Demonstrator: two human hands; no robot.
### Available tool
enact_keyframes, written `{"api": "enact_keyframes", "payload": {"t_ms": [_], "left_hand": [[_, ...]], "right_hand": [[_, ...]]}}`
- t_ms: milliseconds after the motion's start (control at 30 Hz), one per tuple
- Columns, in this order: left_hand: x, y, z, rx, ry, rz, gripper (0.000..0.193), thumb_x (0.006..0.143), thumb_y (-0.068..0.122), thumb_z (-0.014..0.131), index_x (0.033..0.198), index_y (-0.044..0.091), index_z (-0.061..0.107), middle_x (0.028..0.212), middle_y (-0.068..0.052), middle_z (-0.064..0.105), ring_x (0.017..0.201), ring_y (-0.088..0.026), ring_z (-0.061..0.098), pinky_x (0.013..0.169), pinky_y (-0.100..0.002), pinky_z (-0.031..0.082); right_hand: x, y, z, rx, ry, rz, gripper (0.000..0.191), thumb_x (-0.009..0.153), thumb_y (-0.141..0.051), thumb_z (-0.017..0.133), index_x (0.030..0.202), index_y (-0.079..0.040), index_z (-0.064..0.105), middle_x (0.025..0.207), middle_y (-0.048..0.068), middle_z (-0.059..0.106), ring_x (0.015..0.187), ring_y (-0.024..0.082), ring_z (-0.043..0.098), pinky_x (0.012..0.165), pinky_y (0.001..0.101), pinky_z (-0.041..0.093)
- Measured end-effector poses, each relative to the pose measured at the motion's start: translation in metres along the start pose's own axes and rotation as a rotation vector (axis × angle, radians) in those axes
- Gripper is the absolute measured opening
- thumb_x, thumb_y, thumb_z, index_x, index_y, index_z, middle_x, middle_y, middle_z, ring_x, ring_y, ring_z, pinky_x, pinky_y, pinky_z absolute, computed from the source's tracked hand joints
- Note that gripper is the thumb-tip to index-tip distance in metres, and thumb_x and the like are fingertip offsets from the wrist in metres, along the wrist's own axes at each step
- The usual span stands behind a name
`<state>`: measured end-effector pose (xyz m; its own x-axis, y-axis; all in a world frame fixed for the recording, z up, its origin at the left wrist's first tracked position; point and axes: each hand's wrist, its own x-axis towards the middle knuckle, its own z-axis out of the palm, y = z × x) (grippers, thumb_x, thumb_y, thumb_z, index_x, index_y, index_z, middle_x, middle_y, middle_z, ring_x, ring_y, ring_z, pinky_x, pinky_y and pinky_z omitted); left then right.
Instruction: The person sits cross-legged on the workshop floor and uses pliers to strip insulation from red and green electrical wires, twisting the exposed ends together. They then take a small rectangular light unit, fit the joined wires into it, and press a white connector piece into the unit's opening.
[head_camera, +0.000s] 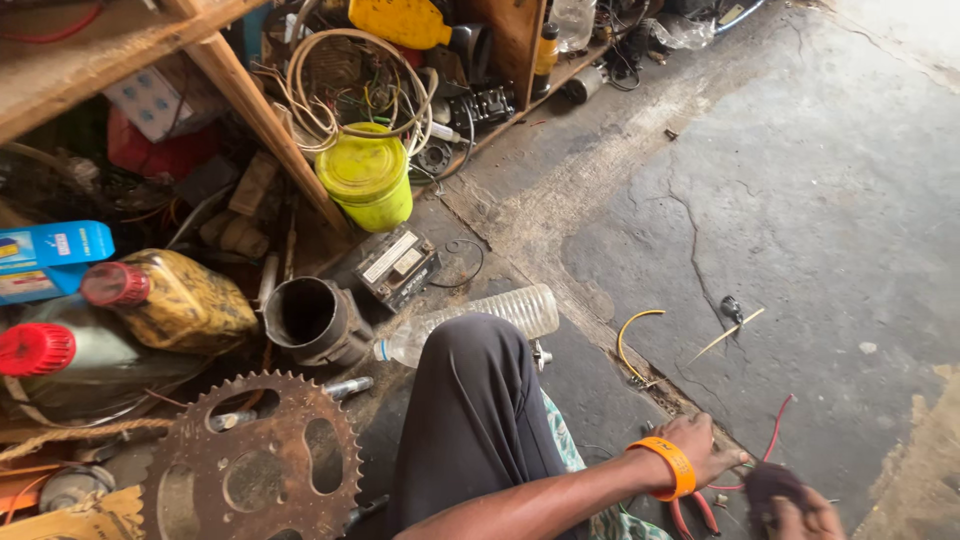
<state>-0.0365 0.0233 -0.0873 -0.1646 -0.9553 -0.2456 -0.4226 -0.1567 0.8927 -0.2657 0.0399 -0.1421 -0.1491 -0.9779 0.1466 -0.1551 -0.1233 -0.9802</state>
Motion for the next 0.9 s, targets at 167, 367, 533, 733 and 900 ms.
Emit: {"api": "enact_keyframes", "payload": {"t_ms": [167, 367, 533, 733, 900], "left_hand": [[-0.001, -0.001, 0.000, -0.033, -0.045, -0.042, 0.082, 0.090, 0.062, 0.065, 0.122, -0.013, 0.054, 0.104, -0.038, 0.068, 0.104, -0.051, 0.067, 0.094, -0.054, 0.052], [-0.003, -0.002, -0.002, -0.049, -0.027, -0.016, 0.079, 0.089, 0.061, 0.065, 0.119, -0.011, 0.056, 0.104, -0.035, 0.068, 0.102, -0.050, 0.067, 0.090, -0.054, 0.053], [-0.011, 0.002, -0.009, -0.012, 0.011, -0.008, 0.078, 0.091, 0.064, 0.063, 0.122, -0.007, 0.057, 0.105, -0.034, 0.068, 0.101, -0.050, 0.066, 0.089, -0.055, 0.052], [-0.024, 0.013, -0.024, -0.182, -0.203, -0.284, 0.076, 0.091, 0.066, 0.054, 0.116, -0.005, 0.052, 0.099, -0.033, 0.069, 0.092, -0.049, 0.071, 0.079, -0.055, 0.056], [-0.013, 0.004, -0.016, -0.122, -0.052, -0.046, 0.072, 0.105, 0.063, 0.041, 0.121, -0.004, 0.061, 0.119, -0.032, 0.065, 0.116, -0.046, 0.062, 0.097, -0.051, 0.050]], "right_hand": [[0.013, -0.007, -0.025, 0.138, 0.061, 0.287, 0.043, 0.101, -0.005, 0.056, 0.144, -0.005, 0.048, 0.127, 0.013, 0.066, 0.114, 0.025, 0.066, 0.089, 0.0407, 0.058], [0.009, 0.005, -0.016, 0.078, 0.078, 0.367, 0.036, 0.101, -0.005, 0.059, 0.136, -0.002, 0.055, 0.123, 0.015, 0.068, 0.110, 0.024, 0.067, 0.088, 0.0384, 0.058], [0.004, 0.006, -0.005, 0.122, 0.195, 0.306, 0.031, 0.100, -0.004, 0.062, 0.131, -0.001, 0.061, 0.120, 0.016, 0.070, 0.106, 0.024, 0.068, 0.088, 0.0365, 0.058], [-0.028, -0.052, 0.020, 0.122, 0.186, 0.320, 0.025, 0.099, -0.003, 0.065, 0.123, 0.002, 0.068, 0.117, 0.018, 0.072, 0.101, 0.023, 0.069, 0.088, 0.0343, 0.057], [-0.046, -0.114, 0.081, 0.005, -0.113, 0.284, 0.037, 0.085, -0.002, 0.070, 0.122, 0.001, 0.067, 0.117, 0.013, 0.071, 0.105, 0.021, 0.069, 0.092, 0.0323, 0.057]]}}
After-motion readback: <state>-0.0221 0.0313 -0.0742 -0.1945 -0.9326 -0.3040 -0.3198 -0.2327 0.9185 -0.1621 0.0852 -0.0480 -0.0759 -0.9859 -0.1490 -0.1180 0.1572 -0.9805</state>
